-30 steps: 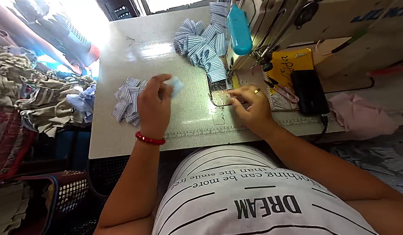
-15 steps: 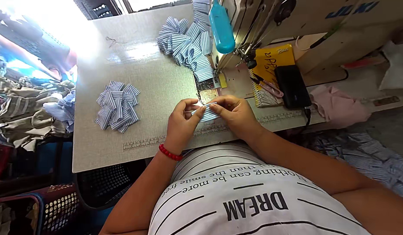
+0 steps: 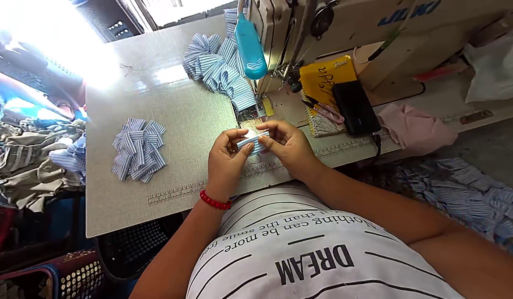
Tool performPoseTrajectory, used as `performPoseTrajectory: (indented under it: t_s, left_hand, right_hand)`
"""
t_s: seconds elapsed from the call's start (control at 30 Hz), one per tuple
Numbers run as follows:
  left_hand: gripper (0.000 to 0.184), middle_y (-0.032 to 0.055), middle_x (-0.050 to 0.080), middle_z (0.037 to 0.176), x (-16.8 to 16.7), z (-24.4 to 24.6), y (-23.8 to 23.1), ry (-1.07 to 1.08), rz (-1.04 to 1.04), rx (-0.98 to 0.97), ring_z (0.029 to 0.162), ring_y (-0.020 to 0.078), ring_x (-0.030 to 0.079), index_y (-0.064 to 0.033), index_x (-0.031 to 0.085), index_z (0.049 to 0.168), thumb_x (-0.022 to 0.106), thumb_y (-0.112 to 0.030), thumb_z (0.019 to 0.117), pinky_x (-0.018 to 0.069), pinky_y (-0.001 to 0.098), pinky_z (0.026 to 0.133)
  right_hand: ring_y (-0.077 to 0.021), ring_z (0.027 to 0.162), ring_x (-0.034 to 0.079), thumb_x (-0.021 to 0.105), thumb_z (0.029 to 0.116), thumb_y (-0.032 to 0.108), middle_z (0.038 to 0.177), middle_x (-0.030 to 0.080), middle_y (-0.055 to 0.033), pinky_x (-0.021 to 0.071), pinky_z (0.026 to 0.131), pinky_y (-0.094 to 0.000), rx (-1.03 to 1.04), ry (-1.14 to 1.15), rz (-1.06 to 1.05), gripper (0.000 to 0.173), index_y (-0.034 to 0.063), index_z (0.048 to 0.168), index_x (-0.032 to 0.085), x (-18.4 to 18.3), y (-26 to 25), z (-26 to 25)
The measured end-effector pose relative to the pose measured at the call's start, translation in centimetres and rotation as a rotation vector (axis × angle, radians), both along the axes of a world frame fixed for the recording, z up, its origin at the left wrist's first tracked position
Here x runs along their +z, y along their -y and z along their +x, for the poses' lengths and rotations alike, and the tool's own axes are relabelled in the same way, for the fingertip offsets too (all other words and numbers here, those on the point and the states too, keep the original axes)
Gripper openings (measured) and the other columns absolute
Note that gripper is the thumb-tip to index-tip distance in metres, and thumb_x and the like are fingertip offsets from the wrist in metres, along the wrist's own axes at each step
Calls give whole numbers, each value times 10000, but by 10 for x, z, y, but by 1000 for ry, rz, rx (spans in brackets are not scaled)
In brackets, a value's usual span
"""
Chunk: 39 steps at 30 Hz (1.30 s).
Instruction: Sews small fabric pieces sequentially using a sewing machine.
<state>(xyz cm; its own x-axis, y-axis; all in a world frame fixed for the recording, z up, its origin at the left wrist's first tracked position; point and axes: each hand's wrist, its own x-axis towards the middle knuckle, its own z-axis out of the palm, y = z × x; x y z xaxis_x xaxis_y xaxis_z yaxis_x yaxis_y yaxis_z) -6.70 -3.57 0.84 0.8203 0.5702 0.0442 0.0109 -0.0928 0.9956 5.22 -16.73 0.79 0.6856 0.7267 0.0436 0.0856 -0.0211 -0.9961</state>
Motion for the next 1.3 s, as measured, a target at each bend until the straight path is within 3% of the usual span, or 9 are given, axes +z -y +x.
performPoseTrajectory:
  t_s: [0.1,0.23,0.37,0.53,0.7,0.8,0.9,1.1,1.3]
  left_hand:
    - [340,13,690,1009,-3,7,-1,0,73,31,805,44,665,-78,623,1239,720,-4,921,565,191,718]
    - [267,52,698,930,-9,31,-13,-117,266,91,747,50,665,-39,631,1199,713,-80,948,563,212,705]
    - [230,72,649,840,-9,63,-28,-317,521,102,700,123,606,-28,649,1169,696,-128,967,513,286,683]
    - [192,194,658,1014,-15,77,-31,-398,874,39,982,369,657,10,652,1124,648,-112,975,525,523,884]
    - [148,164,718,1096,-28,71,-34,-155,1085,-117,1090,354,669,-33,742,1047,613,-54,978,518,523,950]
    - [202,129,735,1126,-30,71,-36,-178,1036,-147,1095,320,674,-46,757,1084,578,-42,992,513,481,976]
    - [252,128,732,1163,-30,72,-38,-176,1034,-158,1101,324,669,-58,770,1148,590,-31,974,512,479,976]
    - [317,126,713,1196,-30,75,-39,-228,1056,-166,1112,337,640,-78,750,1227,565,-37,972,499,505,950]
    - [342,122,706,1207,-31,80,-48,-233,1052,-186,1116,340,631,-95,754,1226,536,-45,968,477,538,943]
  right_hand:
    - [-64,688,647,688,969,70,893,668,-45,575,605,-205,-49,38,-25,191,49,1158,667,-1,-3,5]
    - [-55,675,616,735,929,134,829,671,-28,532,640,-219,-145,267,-107,237,33,1132,666,-12,-20,29]
    - [-256,748,655,747,945,227,821,671,-87,541,719,-478,-151,420,-433,355,47,1229,634,-7,-39,50]
    - [-313,839,684,747,946,286,838,681,-111,531,802,-543,-139,476,-626,397,48,1233,612,-7,-50,59]
    - [-351,872,679,731,954,257,861,674,-151,524,809,-558,-143,506,-617,314,11,1120,629,-8,-49,58]
    - [-353,973,668,665,984,170,965,683,-170,524,873,-550,-148,593,-496,159,23,1015,716,-16,-41,56]
    - [-355,1107,607,630,1005,225,1139,690,-129,484,907,-553,-96,763,-512,220,116,1107,792,-19,-24,49]
    - [-396,1396,453,539,1029,356,1386,625,-122,310,1101,-674,-82,944,-634,360,225,1309,723,-22,-13,38]
    - [-407,1478,354,502,1043,414,1472,564,-119,203,1151,-733,-42,905,-706,419,259,1400,657,-20,-16,39]
